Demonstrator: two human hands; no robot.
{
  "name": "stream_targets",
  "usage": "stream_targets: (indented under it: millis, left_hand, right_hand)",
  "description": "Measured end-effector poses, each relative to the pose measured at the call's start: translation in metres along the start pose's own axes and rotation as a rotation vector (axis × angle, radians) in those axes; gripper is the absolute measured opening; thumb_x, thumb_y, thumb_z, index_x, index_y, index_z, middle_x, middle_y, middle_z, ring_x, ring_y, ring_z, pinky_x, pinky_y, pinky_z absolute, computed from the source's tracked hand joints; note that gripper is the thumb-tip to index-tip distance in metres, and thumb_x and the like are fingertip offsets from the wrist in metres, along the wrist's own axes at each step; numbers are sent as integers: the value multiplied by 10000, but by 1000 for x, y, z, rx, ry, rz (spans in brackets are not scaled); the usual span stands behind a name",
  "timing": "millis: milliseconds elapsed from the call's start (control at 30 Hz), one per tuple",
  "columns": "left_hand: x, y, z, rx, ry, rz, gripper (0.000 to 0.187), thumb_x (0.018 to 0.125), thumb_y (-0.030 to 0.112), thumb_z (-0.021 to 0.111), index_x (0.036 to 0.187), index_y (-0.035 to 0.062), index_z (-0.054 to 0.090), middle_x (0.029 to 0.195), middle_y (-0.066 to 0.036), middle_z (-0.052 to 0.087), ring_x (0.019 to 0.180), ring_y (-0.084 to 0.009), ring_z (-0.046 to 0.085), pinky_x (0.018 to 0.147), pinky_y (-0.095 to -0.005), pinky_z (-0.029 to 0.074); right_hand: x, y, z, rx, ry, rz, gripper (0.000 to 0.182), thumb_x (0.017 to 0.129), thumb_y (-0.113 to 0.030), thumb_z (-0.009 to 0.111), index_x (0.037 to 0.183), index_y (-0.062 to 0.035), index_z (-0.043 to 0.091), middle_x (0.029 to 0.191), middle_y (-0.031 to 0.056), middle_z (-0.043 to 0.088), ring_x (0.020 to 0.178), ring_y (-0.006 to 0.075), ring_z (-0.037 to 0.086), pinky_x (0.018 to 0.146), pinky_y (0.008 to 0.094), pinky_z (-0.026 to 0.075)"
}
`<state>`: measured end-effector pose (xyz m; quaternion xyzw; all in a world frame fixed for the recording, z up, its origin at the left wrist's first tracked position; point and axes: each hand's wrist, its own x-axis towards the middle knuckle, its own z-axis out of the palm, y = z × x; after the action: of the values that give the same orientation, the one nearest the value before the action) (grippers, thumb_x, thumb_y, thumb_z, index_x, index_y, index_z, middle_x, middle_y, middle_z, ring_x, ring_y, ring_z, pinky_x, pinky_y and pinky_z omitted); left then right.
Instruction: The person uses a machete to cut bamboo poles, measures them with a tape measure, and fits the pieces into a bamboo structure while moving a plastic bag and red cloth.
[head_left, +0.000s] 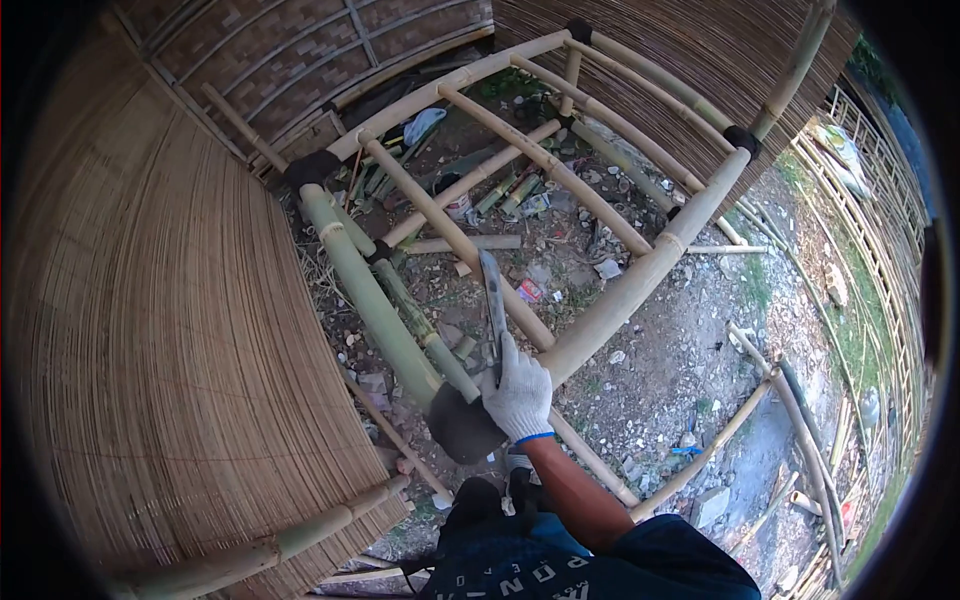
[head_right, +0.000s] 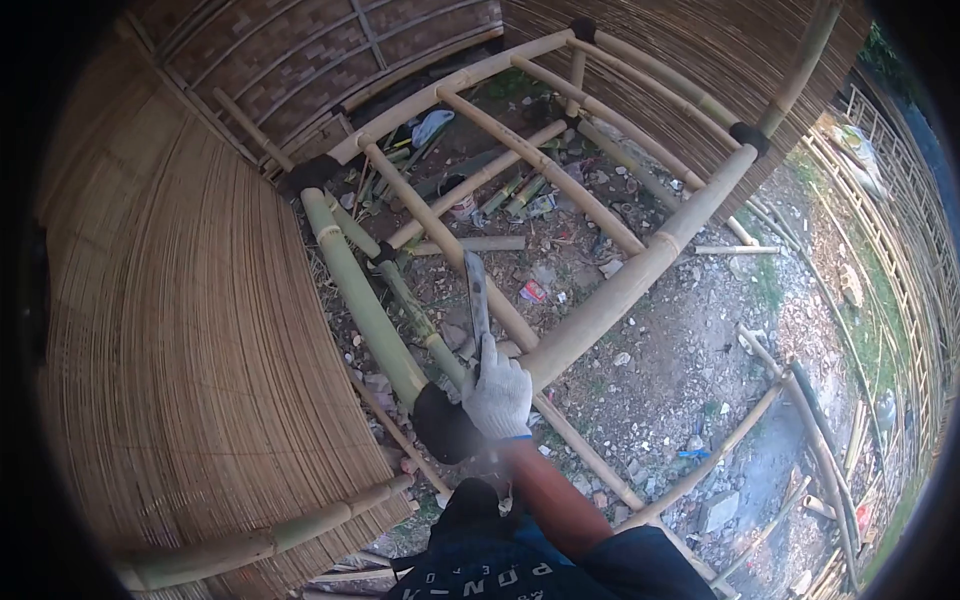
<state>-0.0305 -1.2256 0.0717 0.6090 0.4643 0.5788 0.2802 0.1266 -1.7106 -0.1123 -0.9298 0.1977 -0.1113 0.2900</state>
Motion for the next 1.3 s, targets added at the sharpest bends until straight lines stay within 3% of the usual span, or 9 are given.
stream_targets:
  millis: [333,400,467,500,600,733,1067,1100,1300]
  left_hand:
    - [35,-28,-26,353,66,-174,935,1041,721,221,1568,-31,400,1569,-288,448,1417,-439,491,1175,-490,411]
    - [75,-106,-49,530,44,233,719,1108,555,223,1609,51,335,1515,-330,481,1360,-524,503,1169,-547,427]
    - [43,-47,-37,546,-12,-47,621,1136,440,197,1615,55,290,1540,-313,456,1333,-518,530,1136,-569,467]
    - [50,-75,-43,640,39,208,598,1141,414,208,1588,37,334,1520,-320,476,1291,-517,566,1070,-582,517]
    - [61,-88,-45,408,58,61,875,1051,701,232,1627,48,321,1621,-268,381,1482,-453,396,1234,-511,314]
    - [64,-89,-45,437,70,10,714,1130,507,263,1475,-84,464,1385,-389,563,1229,-536,595,957,-557,546]
    - [57,-67,-52,298,94,50,810,1116,567,250,1400,-136,533,1363,-405,567,1207,-505,614,1008,-531,534]
    - [65,-73,-57,250,68,-41,816,1090,621,265,1531,-40,450,1525,-334,469,1379,-493,500,1130,-513,462]
    - [52,-67,-63,340,255,245,729,1126,529,195,1467,-40,497,1377,-302,590,1225,-404,638,1001,-493,576]
  right_hand:
    - [1,4,6,7,54,-76,538,876,-151,674,1374,13,553,892,211,697,851,401,688,770,519,539]
    - [0,6,8,12,89,-136,535,878,-137,674,1374,21,549,1011,236,714,916,419,701,808,515,551]
    - [-1,15,18,-32,126,-168,561,878,-134,673,1400,22,537,1066,246,715,929,423,702,822,509,555]
    - [-1,17,19,-15,79,-122,609,899,-127,682,1474,-25,507,1104,239,718,966,416,699,857,504,550]
    - [-1,18,18,-49,61,-106,593,926,-136,669,1483,-18,500,1155,251,715,1018,416,702,899,494,548]
    - [-7,23,15,51,75,-154,609,946,-155,672,1510,-21,482,1196,258,708,1066,401,700,941,481,538]
    - [-34,12,-9,162,-2,-141,630,934,-162,694,1514,-33,484,1040,240,707,984,411,694,893,490,535]
    - [-36,20,-6,150,20,-162,627,940,-171,690,1515,-33,483,1054,242,708,990,411,695,898,491,535]
    - [-57,19,-17,214,-29,-148,650,960,-172,682,1555,-70,441,1056,218,701,974,383,700,901,460,546]
